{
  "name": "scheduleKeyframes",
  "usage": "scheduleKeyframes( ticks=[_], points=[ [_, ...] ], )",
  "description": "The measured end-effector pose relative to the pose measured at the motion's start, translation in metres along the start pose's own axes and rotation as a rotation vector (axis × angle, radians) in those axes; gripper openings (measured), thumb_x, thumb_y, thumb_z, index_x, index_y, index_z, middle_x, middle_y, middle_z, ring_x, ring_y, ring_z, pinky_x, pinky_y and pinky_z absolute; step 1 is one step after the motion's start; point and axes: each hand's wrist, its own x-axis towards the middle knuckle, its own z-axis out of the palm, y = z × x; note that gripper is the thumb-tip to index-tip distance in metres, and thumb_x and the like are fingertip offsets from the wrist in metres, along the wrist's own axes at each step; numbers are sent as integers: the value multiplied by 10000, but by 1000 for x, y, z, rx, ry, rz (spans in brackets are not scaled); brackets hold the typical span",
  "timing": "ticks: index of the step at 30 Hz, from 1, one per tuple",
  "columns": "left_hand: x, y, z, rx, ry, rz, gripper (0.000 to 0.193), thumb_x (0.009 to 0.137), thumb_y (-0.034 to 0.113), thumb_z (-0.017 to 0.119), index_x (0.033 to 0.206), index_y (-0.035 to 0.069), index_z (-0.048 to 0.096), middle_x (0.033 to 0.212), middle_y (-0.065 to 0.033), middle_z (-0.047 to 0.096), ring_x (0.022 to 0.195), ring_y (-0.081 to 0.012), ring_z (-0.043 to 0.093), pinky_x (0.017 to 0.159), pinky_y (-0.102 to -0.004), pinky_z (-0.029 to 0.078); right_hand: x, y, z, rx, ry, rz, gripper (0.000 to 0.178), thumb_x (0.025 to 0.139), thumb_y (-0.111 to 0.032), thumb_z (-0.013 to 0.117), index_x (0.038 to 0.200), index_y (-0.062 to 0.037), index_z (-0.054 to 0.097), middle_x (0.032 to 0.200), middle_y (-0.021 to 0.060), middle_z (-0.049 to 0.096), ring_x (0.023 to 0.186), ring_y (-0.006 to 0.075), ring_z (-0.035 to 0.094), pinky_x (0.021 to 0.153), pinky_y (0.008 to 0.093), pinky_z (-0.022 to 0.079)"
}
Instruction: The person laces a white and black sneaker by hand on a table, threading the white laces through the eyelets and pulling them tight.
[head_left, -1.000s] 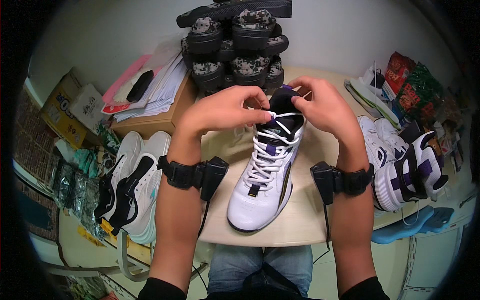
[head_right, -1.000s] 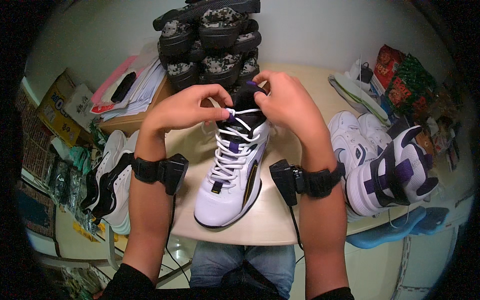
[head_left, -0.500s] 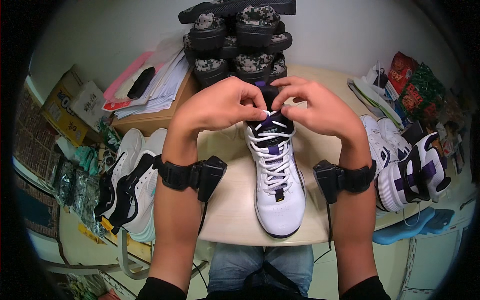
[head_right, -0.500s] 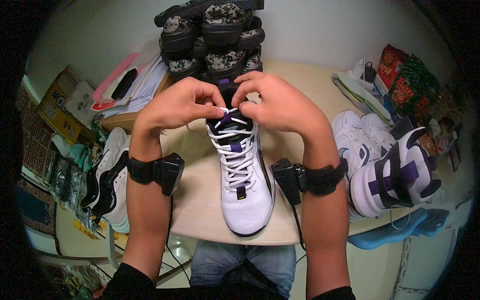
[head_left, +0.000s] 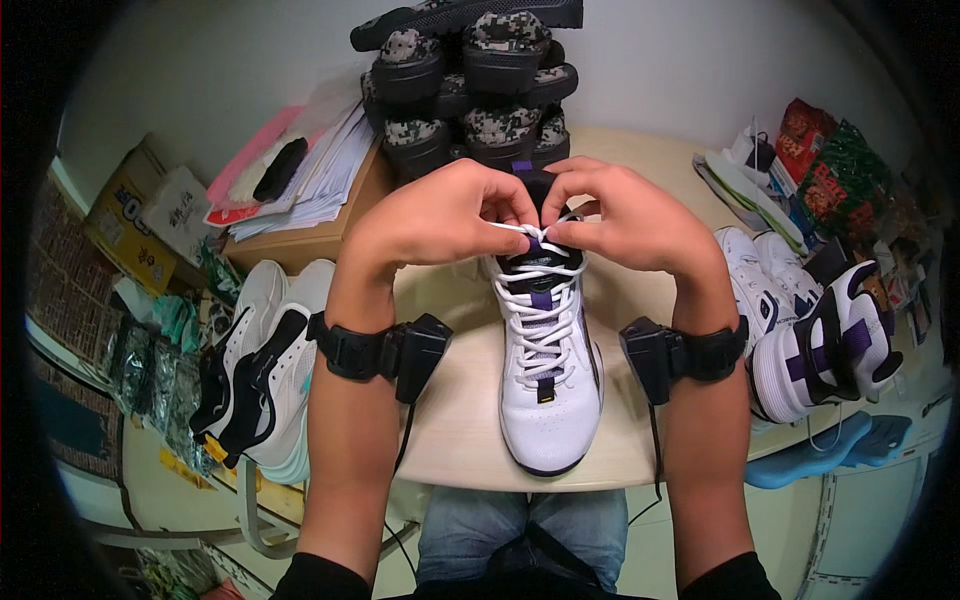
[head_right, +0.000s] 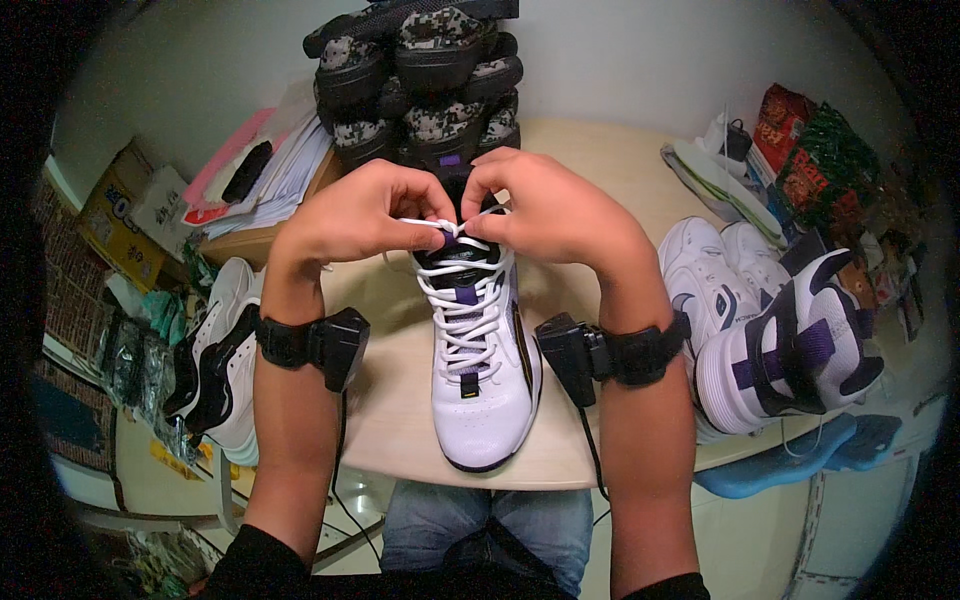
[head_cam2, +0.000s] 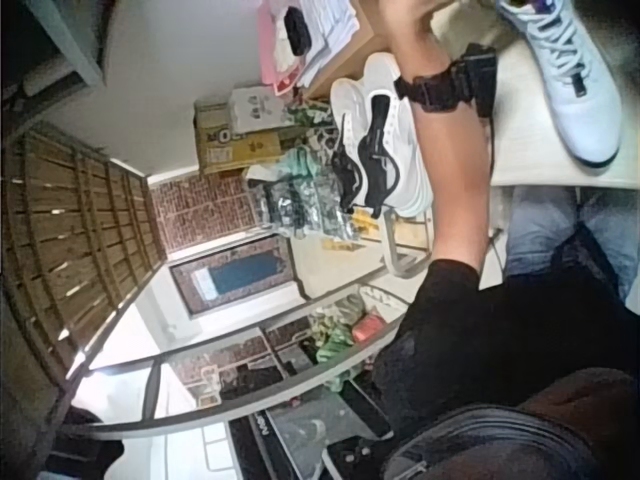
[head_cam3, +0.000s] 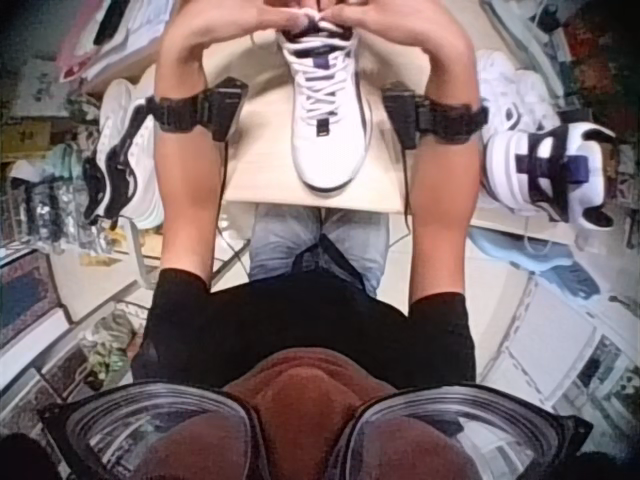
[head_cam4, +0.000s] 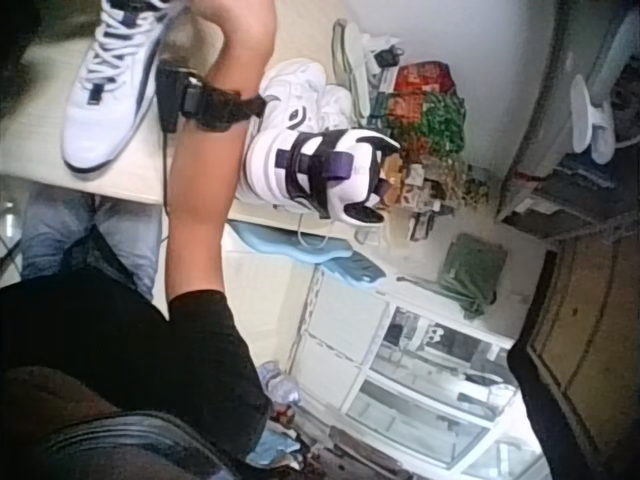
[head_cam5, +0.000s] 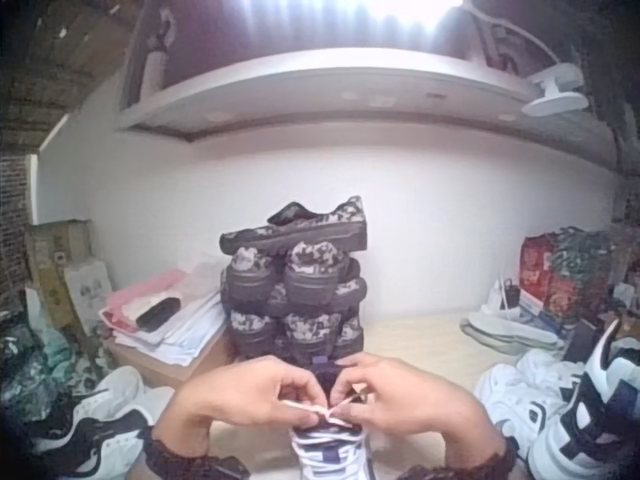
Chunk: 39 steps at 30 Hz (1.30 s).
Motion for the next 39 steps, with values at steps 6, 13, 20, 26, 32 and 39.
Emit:
scheduleKeyframes(
  ticks=[6,13,20,26,32,39],
  points=[
    [1,2,2,87,28,-30,126,851,79,671,929,-9,627,778,-14,632,725,-67,544,644,-233,449,0,0,3,10,58,12,111,812,-121,640,869,-27,621,1201,178,583,1031,275,581,838,356,474],
    [2,-1,3,10,26,10,114,895,94,628,950,0,593,781,-6,611,719,-51,519,620,-232,432,-1,3,0,96,41,31,124,826,-121,629,856,-5,597,985,101,620,919,210,586,825,334,465],
    [7,-7,7,-70,32,10,99,900,86,624,934,0,589,812,-1,625,735,-48,534,635,-221,440,1,-2,-1,143,6,52,131,836,-122,623,820,1,582,961,93,627,911,193,584,840,331,461],
    [12,-7,8,-91,23,3,98,887,84,641,923,3,599,807,-3,631,740,-52,550,647,-218,452,-2,9,-3,172,11,107,128,834,-109,622,797,3,574,1018,126,631,1024,225,587,918,352,452],
    [9,-10,1,-135,56,-16,100,862,77,674,843,10,603,802,-17,630,732,-56,554,637,-207,449,1,16,3,178,136,-10,195,780,-166,610,813,26,611,758,125,636,696,207,592,680,316,474],
    [4,-8,-2,-153,96,38,186,856,80,667,720,21,554,740,-6,597,690,-64,514,627,-224,423,1,10,4,185,134,-40,192,813,-158,627,835,32,609,863,162,654,807,268,626,756,345,485]
  ],
)
